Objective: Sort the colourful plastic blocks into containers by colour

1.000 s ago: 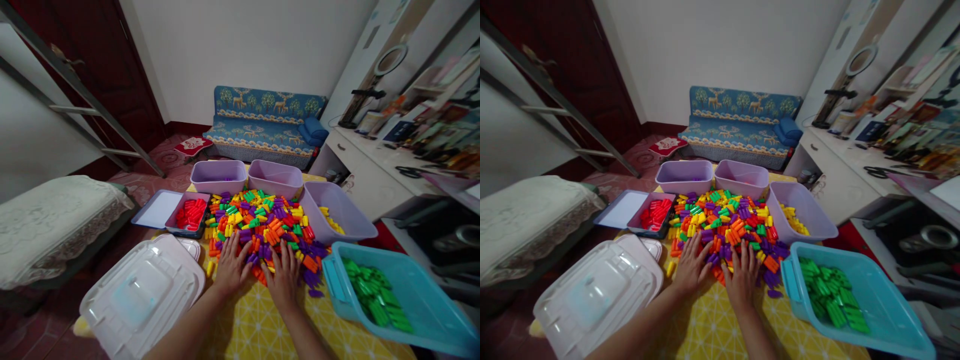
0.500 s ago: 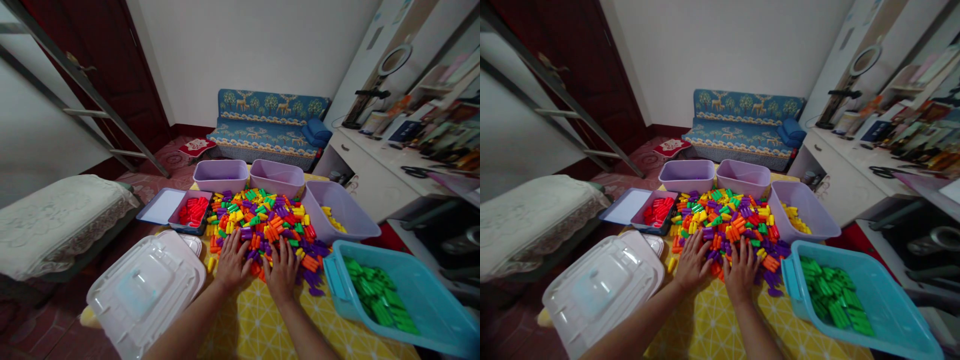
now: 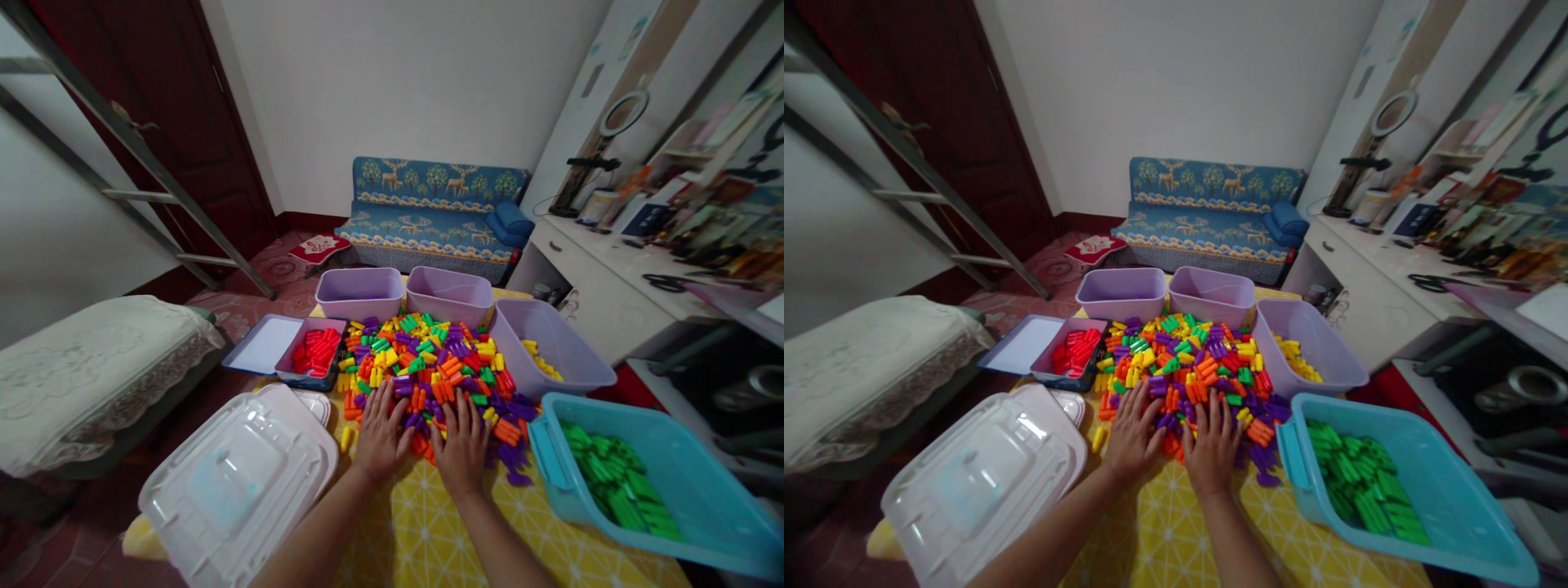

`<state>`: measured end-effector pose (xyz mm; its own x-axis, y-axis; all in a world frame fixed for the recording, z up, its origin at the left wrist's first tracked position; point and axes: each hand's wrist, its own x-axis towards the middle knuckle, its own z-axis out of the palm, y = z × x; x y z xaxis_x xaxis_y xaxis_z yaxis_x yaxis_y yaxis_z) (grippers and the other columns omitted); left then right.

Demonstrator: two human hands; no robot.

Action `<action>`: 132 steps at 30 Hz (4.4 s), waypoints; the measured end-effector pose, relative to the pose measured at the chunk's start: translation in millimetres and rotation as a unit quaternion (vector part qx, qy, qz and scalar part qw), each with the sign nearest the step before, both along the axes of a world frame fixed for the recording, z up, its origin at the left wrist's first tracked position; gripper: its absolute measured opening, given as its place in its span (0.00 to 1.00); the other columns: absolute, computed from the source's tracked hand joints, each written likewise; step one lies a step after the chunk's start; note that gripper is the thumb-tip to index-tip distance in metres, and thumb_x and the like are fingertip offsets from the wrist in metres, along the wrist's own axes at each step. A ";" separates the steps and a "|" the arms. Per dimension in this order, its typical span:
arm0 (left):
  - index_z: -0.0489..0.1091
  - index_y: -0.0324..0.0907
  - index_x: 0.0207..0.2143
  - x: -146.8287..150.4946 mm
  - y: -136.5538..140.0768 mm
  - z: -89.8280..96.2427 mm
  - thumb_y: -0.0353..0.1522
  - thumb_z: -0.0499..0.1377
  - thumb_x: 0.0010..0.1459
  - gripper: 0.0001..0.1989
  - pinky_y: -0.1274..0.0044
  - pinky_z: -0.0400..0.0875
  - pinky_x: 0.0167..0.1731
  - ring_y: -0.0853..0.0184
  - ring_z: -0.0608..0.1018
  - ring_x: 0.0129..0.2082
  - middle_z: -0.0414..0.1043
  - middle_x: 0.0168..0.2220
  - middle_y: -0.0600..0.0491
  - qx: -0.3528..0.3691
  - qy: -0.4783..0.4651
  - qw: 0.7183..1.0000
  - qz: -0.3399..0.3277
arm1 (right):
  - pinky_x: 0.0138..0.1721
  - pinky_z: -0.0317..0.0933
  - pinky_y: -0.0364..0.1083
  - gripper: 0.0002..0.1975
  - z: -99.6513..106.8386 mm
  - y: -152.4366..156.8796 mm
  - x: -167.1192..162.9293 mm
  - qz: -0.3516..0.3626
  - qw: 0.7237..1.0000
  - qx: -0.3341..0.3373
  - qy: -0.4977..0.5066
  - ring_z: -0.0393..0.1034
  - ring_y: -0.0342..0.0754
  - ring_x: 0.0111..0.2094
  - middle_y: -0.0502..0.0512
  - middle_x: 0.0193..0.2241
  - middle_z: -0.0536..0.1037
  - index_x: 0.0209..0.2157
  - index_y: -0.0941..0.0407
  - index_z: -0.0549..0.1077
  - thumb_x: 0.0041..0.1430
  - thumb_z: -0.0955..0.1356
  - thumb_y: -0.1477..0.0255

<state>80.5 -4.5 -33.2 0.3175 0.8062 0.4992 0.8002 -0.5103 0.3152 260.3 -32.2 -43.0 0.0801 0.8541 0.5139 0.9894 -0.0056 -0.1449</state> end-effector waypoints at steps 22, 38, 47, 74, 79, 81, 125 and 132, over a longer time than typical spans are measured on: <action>0.66 0.44 0.58 -0.7 0.2 -2.4 0.36 0.58 0.60 0.23 0.55 0.55 0.64 0.50 0.53 0.69 0.48 0.70 0.43 0.012 -0.004 1.000 -0.005 | 0.62 0.41 0.67 0.21 1.4 -0.3 -0.8 -0.008 1.000 0.002 -0.001 0.52 0.62 0.64 0.63 0.65 0.60 0.55 0.56 0.70 0.65 0.61 0.64; 0.52 0.51 0.67 -3.0 -0.5 1.9 0.34 0.55 0.62 0.31 0.57 0.48 0.66 0.54 0.48 0.70 0.34 0.73 0.49 0.003 0.014 0.999 -0.038 | 0.62 0.45 0.65 0.19 4.8 -2.0 -0.8 -0.009 1.000 -0.009 -0.005 0.52 0.61 0.64 0.62 0.65 0.60 0.55 0.56 0.70 0.64 0.62 0.66; 0.55 0.49 0.66 3.0 20.9 9.2 0.39 0.55 0.63 0.30 0.55 0.49 0.65 0.53 0.52 0.69 0.44 0.71 0.46 -0.038 0.010 0.999 -0.001 | 0.63 0.44 0.64 0.18 7.5 -2.2 -0.9 -0.003 1.000 0.009 0.009 0.53 0.60 0.64 0.62 0.65 0.61 0.53 0.56 0.70 0.65 0.64 0.65; 0.52 0.51 0.67 6.1 23.7 8.1 0.37 0.56 0.59 0.34 0.53 0.44 0.66 0.51 0.53 0.69 0.56 0.67 0.57 -0.059 0.008 0.998 -0.003 | 0.49 0.60 0.51 0.09 87.7 72.0 -27.4 0.122 0.981 -0.091 0.118 0.69 0.54 0.47 0.57 0.43 0.78 0.41 0.54 0.75 0.61 0.65 0.74; 0.47 0.49 0.69 4.3 24.7 3.3 0.38 0.56 0.60 0.37 0.54 0.43 0.66 0.52 0.53 0.69 0.53 0.69 0.53 -0.056 0.003 0.998 -0.002 | 0.44 0.62 0.47 0.11 87.5 67.9 -23.0 0.058 0.965 -0.088 0.240 0.73 0.51 0.42 0.57 0.42 0.79 0.43 0.56 0.73 0.61 0.63 0.73; 0.44 0.45 0.70 2.4 25.4 1.6 0.40 0.54 0.62 0.37 0.55 0.44 0.66 0.53 0.53 0.69 0.52 0.69 0.49 -0.047 0.000 0.999 -0.008 | 0.40 0.62 0.45 0.11 85.8 63.8 -23.1 0.042 0.956 -0.103 0.273 0.74 0.50 0.39 0.56 0.39 0.80 0.43 0.55 0.73 0.61 0.63 0.72; 0.68 0.47 0.56 4.2 26.7 0.0 0.34 0.51 0.66 0.18 0.58 0.58 0.62 0.57 0.63 0.65 0.60 0.66 0.51 -0.026 0.014 0.998 0.057 | 0.45 0.72 0.47 0.03 76.9 37.7 134.8 -0.107 0.544 0.260 0.791 0.74 0.42 0.42 0.54 0.39 0.73 0.31 0.53 0.66 0.53 0.62 0.74; 0.68 0.47 0.56 4.0 26.7 -0.4 0.34 0.51 0.66 0.18 0.58 0.58 0.62 0.57 0.62 0.65 0.60 0.66 0.51 -0.029 0.013 0.998 0.055 | 0.45 0.69 0.52 0.17 77.7 28.2 84.5 -0.091 0.668 0.115 0.729 0.75 0.50 0.42 0.56 0.38 0.78 0.37 0.55 0.73 0.47 0.70 0.61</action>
<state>84.4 22.2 -33.6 0.2373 0.8647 0.4426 0.8590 -0.3996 0.3201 344.8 -4.0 34.7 0.7310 0.6736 -0.1092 -0.2197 0.0809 -0.9722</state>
